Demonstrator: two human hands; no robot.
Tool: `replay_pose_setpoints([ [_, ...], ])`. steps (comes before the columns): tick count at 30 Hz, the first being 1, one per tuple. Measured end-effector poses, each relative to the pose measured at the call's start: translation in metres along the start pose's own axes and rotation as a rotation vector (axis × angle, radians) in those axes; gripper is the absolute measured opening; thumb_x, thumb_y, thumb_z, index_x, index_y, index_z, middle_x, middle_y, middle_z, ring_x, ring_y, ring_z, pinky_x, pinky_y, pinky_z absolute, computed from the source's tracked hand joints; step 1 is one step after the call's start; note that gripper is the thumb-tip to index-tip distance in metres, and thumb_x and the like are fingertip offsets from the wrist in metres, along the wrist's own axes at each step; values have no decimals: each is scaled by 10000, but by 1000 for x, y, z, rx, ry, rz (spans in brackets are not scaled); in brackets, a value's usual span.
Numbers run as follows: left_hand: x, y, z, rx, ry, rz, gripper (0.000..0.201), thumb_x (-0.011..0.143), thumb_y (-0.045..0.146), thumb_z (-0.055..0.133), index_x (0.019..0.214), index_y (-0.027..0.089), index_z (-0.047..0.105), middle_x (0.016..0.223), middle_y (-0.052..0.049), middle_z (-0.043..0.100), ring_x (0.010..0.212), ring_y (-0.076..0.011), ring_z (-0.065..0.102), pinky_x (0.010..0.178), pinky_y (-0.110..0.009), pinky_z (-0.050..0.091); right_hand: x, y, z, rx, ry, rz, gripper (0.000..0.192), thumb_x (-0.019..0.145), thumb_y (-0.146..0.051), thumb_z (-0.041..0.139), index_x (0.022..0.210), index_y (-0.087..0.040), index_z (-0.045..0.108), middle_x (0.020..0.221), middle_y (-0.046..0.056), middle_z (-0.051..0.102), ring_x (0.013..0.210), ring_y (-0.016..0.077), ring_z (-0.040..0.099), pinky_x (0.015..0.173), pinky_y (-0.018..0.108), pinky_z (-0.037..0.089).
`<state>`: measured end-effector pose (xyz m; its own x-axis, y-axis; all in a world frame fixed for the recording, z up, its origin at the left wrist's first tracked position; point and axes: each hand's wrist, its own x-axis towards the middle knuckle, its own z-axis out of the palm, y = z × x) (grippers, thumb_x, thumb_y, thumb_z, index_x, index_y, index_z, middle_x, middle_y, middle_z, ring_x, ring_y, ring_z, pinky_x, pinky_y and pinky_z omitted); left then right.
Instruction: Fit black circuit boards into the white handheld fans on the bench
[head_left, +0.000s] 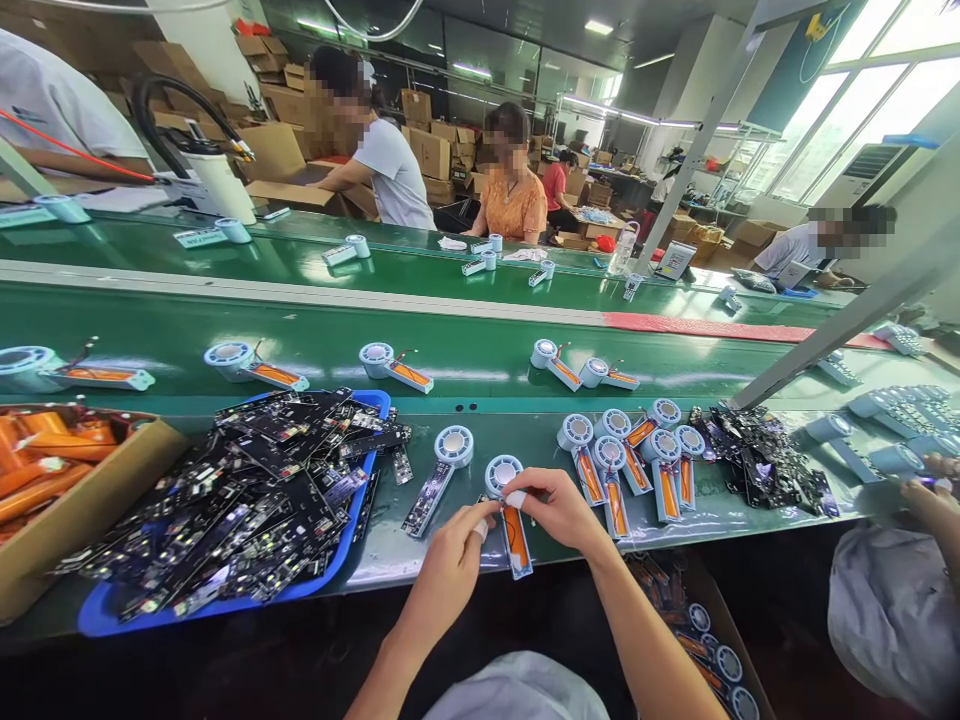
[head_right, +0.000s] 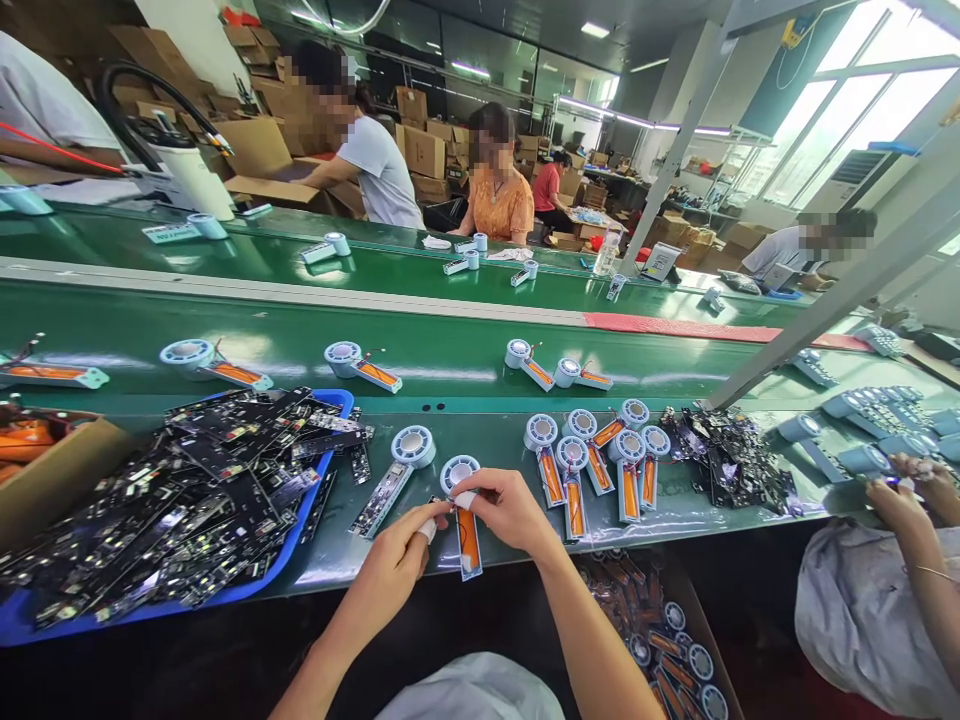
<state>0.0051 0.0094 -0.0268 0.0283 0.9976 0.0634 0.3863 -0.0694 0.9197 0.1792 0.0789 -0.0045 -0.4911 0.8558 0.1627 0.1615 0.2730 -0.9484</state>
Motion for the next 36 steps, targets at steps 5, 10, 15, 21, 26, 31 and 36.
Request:
replay_pose_setpoints([
  [5,0,6,0,-269,-61,-261,407,866,392,434,1108,161,666,852,-38,659,459,-95,456,432,-234,373,-1,9,9,24,48,40,129,857,-255,642,876,-198,756,833,21,723,754,162,627,708,270,479],
  [10,3,6,4,-451,-71,-400,516,771,596,586,1046,164,648,635,61,500,414,-66,342,381,-191,232,-3,14,20,90,110,72,134,851,-245,629,893,-198,747,792,13,700,698,151,611,665,258,478],
  [15,4,-3,9,-431,26,-375,489,719,600,648,937,162,668,504,108,354,416,-78,303,408,-202,221,-7,3,15,-83,43,-74,154,883,-189,605,917,-209,754,848,33,699,785,167,629,691,261,471],
  [21,-1,1,10,-403,69,-348,401,757,519,605,928,163,674,519,78,439,431,-101,373,425,-222,276,-11,-6,9,-288,-52,-147,213,904,-123,561,968,-204,747,916,60,673,848,179,626,759,282,478],
  [26,-8,3,10,-328,143,-268,342,789,375,503,1055,178,588,755,1,644,462,-107,474,446,-235,374,-8,-7,20,-201,63,-90,170,844,-89,600,849,-196,733,813,25,661,746,151,596,658,241,444],
  [31,-14,7,7,-202,195,-225,411,836,338,440,1214,180,468,774,-16,700,466,-147,567,510,-287,478,-4,-13,30,-182,107,-41,157,799,-75,604,780,-191,707,763,-3,630,674,126,537,612,225,407],
  [36,-15,7,4,-29,178,-150,368,863,339,388,1139,180,573,767,-50,721,548,-197,654,571,-326,515,-3,-18,31,-305,94,-15,169,795,-58,595,773,-194,691,764,-8,619,669,124,532,613,227,391],
])
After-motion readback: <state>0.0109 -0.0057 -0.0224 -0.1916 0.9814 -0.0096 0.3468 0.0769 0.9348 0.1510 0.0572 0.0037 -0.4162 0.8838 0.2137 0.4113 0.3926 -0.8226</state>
